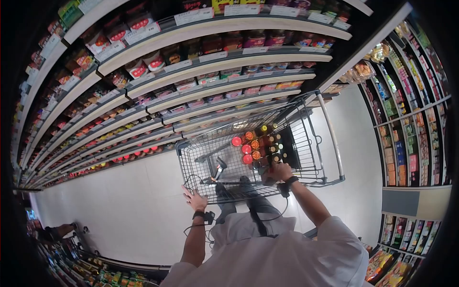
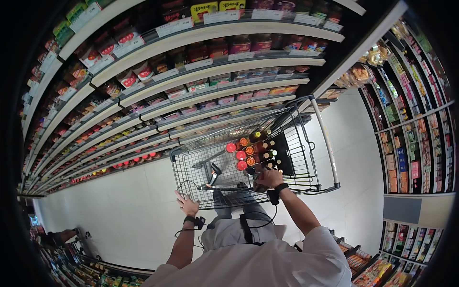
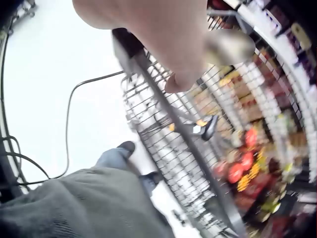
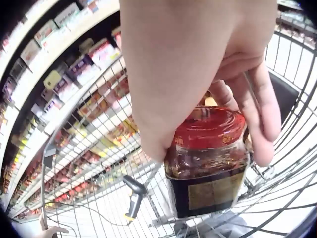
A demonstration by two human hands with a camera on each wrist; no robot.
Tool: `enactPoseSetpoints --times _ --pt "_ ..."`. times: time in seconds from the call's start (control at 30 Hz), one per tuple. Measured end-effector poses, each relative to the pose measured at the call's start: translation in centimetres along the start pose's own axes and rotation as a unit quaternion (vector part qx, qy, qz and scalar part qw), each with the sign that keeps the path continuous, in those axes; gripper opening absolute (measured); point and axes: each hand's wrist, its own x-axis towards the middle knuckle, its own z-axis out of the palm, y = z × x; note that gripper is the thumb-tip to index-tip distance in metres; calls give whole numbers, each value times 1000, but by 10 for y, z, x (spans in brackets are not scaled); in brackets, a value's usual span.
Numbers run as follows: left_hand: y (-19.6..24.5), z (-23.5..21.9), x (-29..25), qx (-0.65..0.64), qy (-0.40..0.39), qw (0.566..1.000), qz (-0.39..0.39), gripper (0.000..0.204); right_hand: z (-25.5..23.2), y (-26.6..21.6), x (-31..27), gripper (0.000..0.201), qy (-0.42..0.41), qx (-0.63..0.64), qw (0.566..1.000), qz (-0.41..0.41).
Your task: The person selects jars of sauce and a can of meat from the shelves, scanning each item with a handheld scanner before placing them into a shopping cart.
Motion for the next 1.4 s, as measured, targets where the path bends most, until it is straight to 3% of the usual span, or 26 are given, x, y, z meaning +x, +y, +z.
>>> enactPoseSetpoints --times 0.07,0.1,0.13,0.2,0.27,0.33,0.47,0.57,0.67,0.73,0.83,0.9,0.97,1.0,1.1,1.23,1.33,1.37,1.4 --pt "-14 15 -11 -8 38 999 31 65 19 -7 31 79 -75 62 995 -14" --pt "-20 22 -12 -12 59 997 47 61 21 -16 45 91 -142 58 988 18" --pt "-19 25 -13 -26 103 993 57 51 46 -11 67 98 -148 54 987 18" --pt "-13 27 -7 -30 109 994 6 45 83 -9 96 108 -185 78 980 15" --pt "-7 31 -7 -75 124 989 -30 36 136 -3 126 101 -179 74 977 87" --pt "-8 37 -7 -70 122 989 -45 32 158 -14 132 89 -170 40 976 126" --pt "-7 36 -3 -55 120 990 -52 28 184 -16 132 85 -149 11 970 194" --pt "-7 37 0 -50 106 992 -51 27 240 11 151 81 -128 4 979 157" --pt "-17 46 -1 -61 108 992 -35 32 261 9 149 74 -8 62 978 201" --pt "-19 50 0 -81 119 989 -28 32 239 -6 141 69 -29 77 971 224" --pt "-18 49 0 -92 110 989 -42 31 273 0 154 54 -3 92 967 236" --pt "-24 52 3 -86 90 991 -50 36 257 -9 146 52 -9 80 971 226" --pt "-29 53 10 37 -61 993 -90 76 247 -14 141 54 11 157 952 263" --pt "-38 66 12 46 -6 997 -61 63 251 -14 142 62 13 94 970 224" --pt "-46 75 15 48 6 998 -48 60 236 -16 135 73 26 119 970 213" --pt "-39 67 14 -2 -13 997 -71 65 229 -17 135 66 -12 102 981 162" --pt "-30 62 8 175 42 983 -32 60 236 -16 150 63 -6 59 996 60" --pt "-52 87 21 -47 117 991 -36 40 250 -19 151 62 -14 50 998 28" --pt "-21 43 1 -106 55 992 -46 43 281 -15 170 59 -13 75 997 11"
